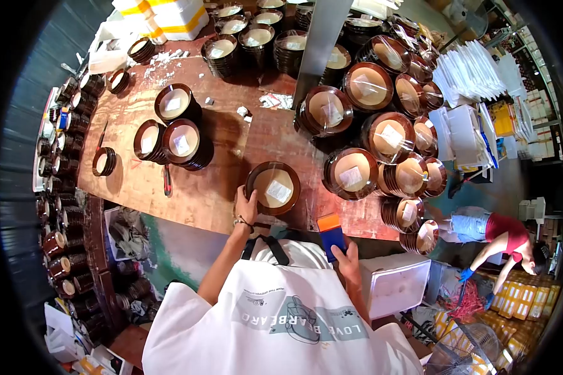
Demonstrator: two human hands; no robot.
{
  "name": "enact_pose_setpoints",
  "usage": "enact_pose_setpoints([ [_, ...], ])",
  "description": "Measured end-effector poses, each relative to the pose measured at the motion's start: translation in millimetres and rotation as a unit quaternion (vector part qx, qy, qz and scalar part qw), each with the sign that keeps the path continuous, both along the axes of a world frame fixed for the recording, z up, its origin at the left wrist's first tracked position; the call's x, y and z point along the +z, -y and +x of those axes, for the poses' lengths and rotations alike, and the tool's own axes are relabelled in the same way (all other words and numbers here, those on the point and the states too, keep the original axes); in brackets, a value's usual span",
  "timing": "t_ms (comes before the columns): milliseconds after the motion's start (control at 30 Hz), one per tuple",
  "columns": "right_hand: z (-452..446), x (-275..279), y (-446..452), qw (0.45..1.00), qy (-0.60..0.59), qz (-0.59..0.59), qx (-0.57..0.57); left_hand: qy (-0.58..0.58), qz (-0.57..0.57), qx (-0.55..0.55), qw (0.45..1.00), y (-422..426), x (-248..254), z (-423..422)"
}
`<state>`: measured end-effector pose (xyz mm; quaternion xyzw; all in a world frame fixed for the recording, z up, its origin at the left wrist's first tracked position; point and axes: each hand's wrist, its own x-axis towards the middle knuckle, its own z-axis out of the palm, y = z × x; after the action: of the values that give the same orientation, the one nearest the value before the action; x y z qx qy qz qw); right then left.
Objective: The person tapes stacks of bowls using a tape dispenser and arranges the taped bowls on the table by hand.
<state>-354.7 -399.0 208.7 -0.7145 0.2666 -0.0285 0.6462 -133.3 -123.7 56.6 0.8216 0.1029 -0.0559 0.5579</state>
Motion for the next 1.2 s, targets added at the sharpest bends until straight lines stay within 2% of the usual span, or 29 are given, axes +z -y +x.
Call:
enact_pose_setpoints([
  [33, 11.9, 17.7, 1.1, 0.995, 0.015, 0.086, 0.044, -0.003, -0.004, -0.001, 1.0, 0.5, 13.2, 0.9],
  [100, 28.9, 33.5, 5.8, 0.992, 0.021, 0.087, 0.083, -0.025, 0.1, -0.036, 0.994, 3.0, 45.7, 6.1],
  [133, 36.9, 42.5, 5.6, 0.987, 0.03, 0.093, 0.125, -0.027, 0.095, -0.036, 0.994, 0.0, 52.9, 10.1],
  [167, 44.8, 62.8, -7.3, 0.996, 0.044, 0.025, 0.075, -0.02, 0.108, -0.061, 0.992, -3.1, 58.3, 13.7],
  [233, 57.3, 80.9, -13.4, 0.992, 0.073, -0.018, 0.099, -0.014, 0.118, -0.083, 0.99, -10.8, 73.0, 23.6],
  [267, 61.0, 85.3, -16.0, 0.986, 0.104, -0.057, 0.119, -0.035, 0.12, -0.129, 0.984, -15.7, 82.2, 28.9],
  [300, 62.3, 87.8, -19.4, 0.986, 0.104, -0.055, 0.119, -0.055, 0.123, -0.176, 0.975, -21.0, 90.2, 35.0],
  [333, 64.6, 92.6, -23.7, 0.986, 0.102, -0.057, 0.119, -0.057, 0.121, -0.176, 0.975, -25.1, 97.7, 43.5],
  [400, 68.5, 105.4, -32.4, 0.98, 0.094, -0.079, 0.153, -0.122, 0.136, -0.276, 0.944, -30.8, 105.4, 57.9],
  [467, 65.2, 103.7, -34.7, 0.974, 0.071, -0.114, 0.185, -0.104, 0.142, -0.286, 0.942, -31.3, 110.2, 56.8],
  [500, 64.2, 103.2, -36.6, 0.964, 0.052, -0.146, 0.214, 0.055, 0.168, -0.245, 0.953, -27.8, 130.6, 51.3],
  [533, 68.8, 109.3, -44.8, 0.965, 0.048, -0.149, 0.212, 0.213, 0.188, -0.198, 0.938, -26.2, 152.9, 47.2],
  [567, 76.1, 120.2, -58.7, 0.964, 0.044, -0.166, 0.205, 0.054, -0.076, -0.291, 0.952, -29.1, 174.2, 44.8],
  [600, 79.9, 127.0, -69.8, 0.962, 0.039, -0.184, 0.198, -0.111, -0.332, -0.353, 0.868, -33.2, 199.7, 41.8],
  [633, 79.7, 128.4, -75.5, 0.945, 0.003, -0.246, 0.214, -0.199, -0.39, -0.393, 0.809, -33.8, 242.3, 35.6],
  [667, 80.7, 130.2, -81.4, 0.945, 0.001, -0.248, 0.213, -0.282, -0.442, -0.426, 0.738, -34.6, 270.7, 29.4],
  [700, 81.8, 132.0, -87.3, 0.938, -0.022, -0.275, 0.209, -0.17, -0.346, -0.489, 0.783, -36.0, 263.3, 26.0],
  [733, 83.4, 134.0, -93.1, 0.93, -0.044, -0.302, 0.205, -0.171, -0.347, -0.489, 0.782, -38.5, 261.9, 25.6],
  [800, 83.2, 135.7, -99.9, 0.934, -0.056, -0.296, 0.195, -0.246, -0.394, -0.435, 0.772, -42.1, 261.1, 26.3],
  [833, 78.8, 133.5, -100.4, 0.921, -0.037, -0.32, 0.218, -0.274, -0.432, -0.424, 0.748, -44.4, 262.8, 29.7],
  [933, 73.8, 137.3, -108.2, 0.909, -0.026, -0.336, 0.243, -0.331, -0.45, -0.418, 0.716, -52.8, 244.0, 42.4],
  [1000, 72.9, 138.6, -114.3, 0.874, 0.08, -0.403, 0.262, -0.339, -0.474, -0.389, 0.713, -52.1, 236.6, 28.1],
  [1067, 75.0, 142.8, -116.3, 0.852, 0.075, -0.431, 0.288, -0.2, -0.42, -0.517, 0.719, -53.0, 228.4, 14.0],
  [1100, 77.1, 147.2, -119.2, 0.839, 0.074, -0.456, 0.288, -0.214, -0.372, -0.557, 0.711, -58.8, 256.0, 15.4],
  [1133, 76.9, 149.2, -121.2, 0.825, 0.073, -0.48, 0.288, -0.146, -0.322, -0.562, 0.748, -60.3, 259.2, 9.4],
  [1200, 74.0, 146.0, -115.0, 0.821, 0.084, -0.488, 0.283, -0.252, -0.36, -0.493, 0.751, -66.9, 280.0, 7.1],
])
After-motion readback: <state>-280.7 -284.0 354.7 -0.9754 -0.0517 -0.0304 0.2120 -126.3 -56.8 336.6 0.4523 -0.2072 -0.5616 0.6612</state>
